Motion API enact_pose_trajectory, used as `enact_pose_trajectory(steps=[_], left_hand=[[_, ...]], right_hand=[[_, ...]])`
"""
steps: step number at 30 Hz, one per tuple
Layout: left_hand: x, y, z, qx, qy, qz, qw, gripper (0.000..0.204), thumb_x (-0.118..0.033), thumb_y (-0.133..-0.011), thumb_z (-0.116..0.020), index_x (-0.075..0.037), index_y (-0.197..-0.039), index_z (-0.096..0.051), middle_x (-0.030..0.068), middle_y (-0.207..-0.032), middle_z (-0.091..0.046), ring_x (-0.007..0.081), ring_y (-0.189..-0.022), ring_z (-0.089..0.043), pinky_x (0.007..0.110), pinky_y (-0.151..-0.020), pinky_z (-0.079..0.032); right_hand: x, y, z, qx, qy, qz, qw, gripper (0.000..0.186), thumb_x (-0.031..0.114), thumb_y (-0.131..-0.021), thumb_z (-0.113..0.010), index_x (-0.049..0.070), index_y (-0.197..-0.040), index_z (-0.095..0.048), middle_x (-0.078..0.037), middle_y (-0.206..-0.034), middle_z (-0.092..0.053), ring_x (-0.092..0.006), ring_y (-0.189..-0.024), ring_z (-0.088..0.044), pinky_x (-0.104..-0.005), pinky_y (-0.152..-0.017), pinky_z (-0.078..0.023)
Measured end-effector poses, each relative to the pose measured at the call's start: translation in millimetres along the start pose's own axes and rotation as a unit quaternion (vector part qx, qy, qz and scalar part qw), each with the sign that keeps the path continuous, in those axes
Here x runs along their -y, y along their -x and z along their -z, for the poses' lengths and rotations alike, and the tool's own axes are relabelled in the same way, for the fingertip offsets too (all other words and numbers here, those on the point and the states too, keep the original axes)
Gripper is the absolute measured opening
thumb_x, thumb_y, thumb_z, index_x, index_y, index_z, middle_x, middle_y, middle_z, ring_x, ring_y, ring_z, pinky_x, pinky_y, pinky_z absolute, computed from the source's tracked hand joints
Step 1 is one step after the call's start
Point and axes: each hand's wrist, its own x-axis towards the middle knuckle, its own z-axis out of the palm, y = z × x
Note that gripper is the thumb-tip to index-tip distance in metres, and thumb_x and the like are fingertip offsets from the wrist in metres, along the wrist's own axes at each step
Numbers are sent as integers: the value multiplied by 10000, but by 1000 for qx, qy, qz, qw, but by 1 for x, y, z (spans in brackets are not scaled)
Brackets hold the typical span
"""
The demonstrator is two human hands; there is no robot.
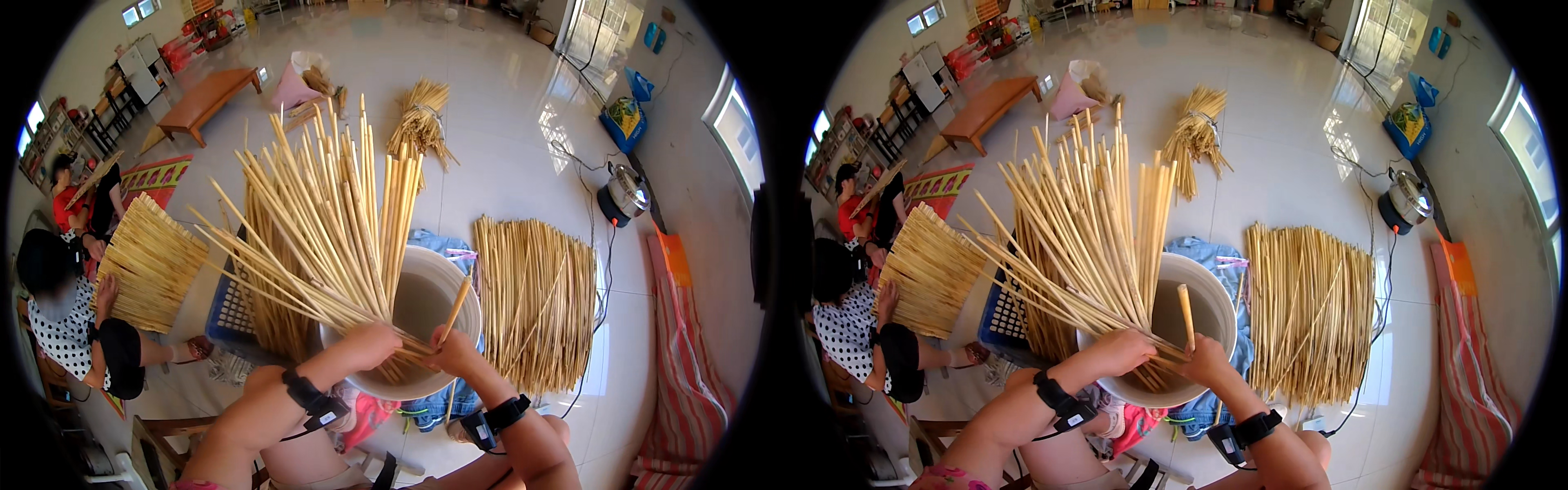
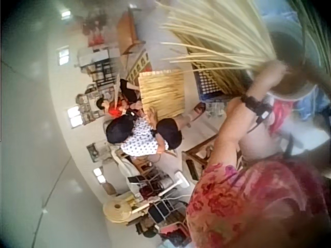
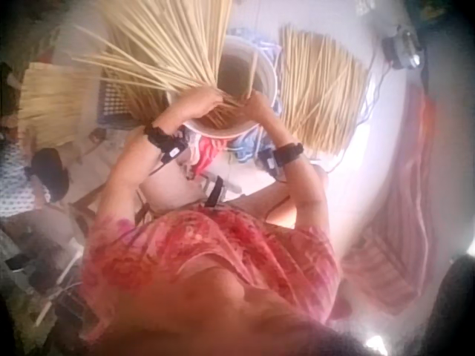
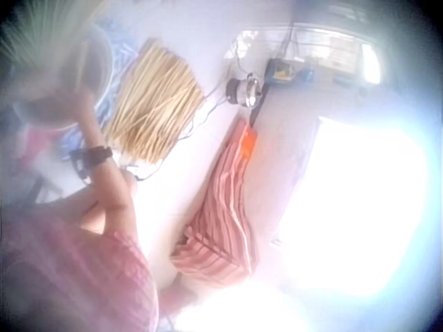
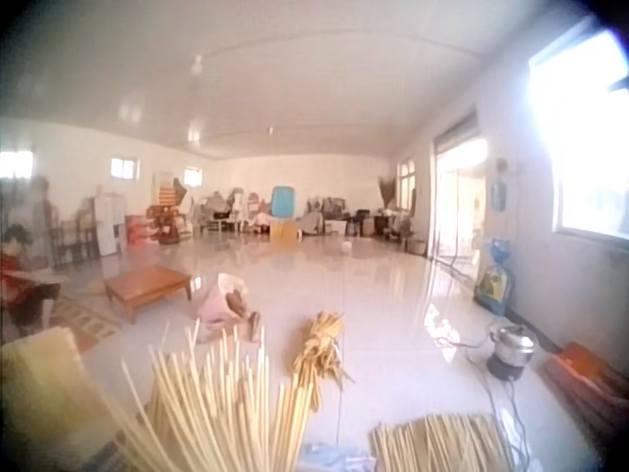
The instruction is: The person weaves long wooden slats together by hand while sitting on the floor, selecting individual pieces from a large bundle in a bucket and integrating them into a growing mat.
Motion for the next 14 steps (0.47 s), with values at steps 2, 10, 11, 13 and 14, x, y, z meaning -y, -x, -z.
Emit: enact_pose_trajectory(steps=[2, 10, 11, 13, 14], left_hand=[[-1, -7, -11, 14, -40, 25, 999, 156, -142, -776, -602, -88, -891, -693, 109, -926, -625, 334, -941, -596, 393, -763, -495], [-6, -11, -47, -68, -296, -76, 950, 131, -173, -735, -602, -114, -778, -710, 36, -908, -605, 201, -900, -582, 321, -692, -485], [-7, -12, -48, -48, -302, -59, 950, 128, -177, -733, -605, -116, -774, -710, 34, -902, -602, 200, -897, -577, 321, -694, -480], [-6, -15, -55, -7, -311, -24, 950, 122, -184, -728, -613, -122, -765, -710, 30, -888, -596, 198, -890, -567, 319, -699, -471], [-7, -15, -56, -6, -311, -26, 950, 122, -184, -728, -613, -122, -765, -710, 30, -888, -596, 198, -890, -567, 319, -699, -471]], right_hand=[[-7, -2, 2, -16, -8, 7, 1000, 270, 244, -746, -742, 47, -782, -560, -80, -647, -602, -194, -605, -612, -319, -570, -483], [7, 3, 71, -243, -215, 59, 944, 278, 222, -980, -459, -12, -888, -577, -58, -700, -582, -108, -559, -556, -266, -510, -455], [6, 5, 78, -250, -230, 62, 938, 283, 231, -979, -468, -10, -877, -577, -64, -729, -585, -107, -558, -531, -252, -516, -440], [9, 11, 85, -276, -247, 93, 924, 285, 240, -979, -475, -2, -874, -584, -65, -741, -587, -99, -582, -535, -241, -526, -433], [9, 14, 86, -291, -255, 107, 916, 286, 244, -978, -478, 1, -872, -587, -65, -747, -588, -95, -595, -537, -236, -532, -429]])
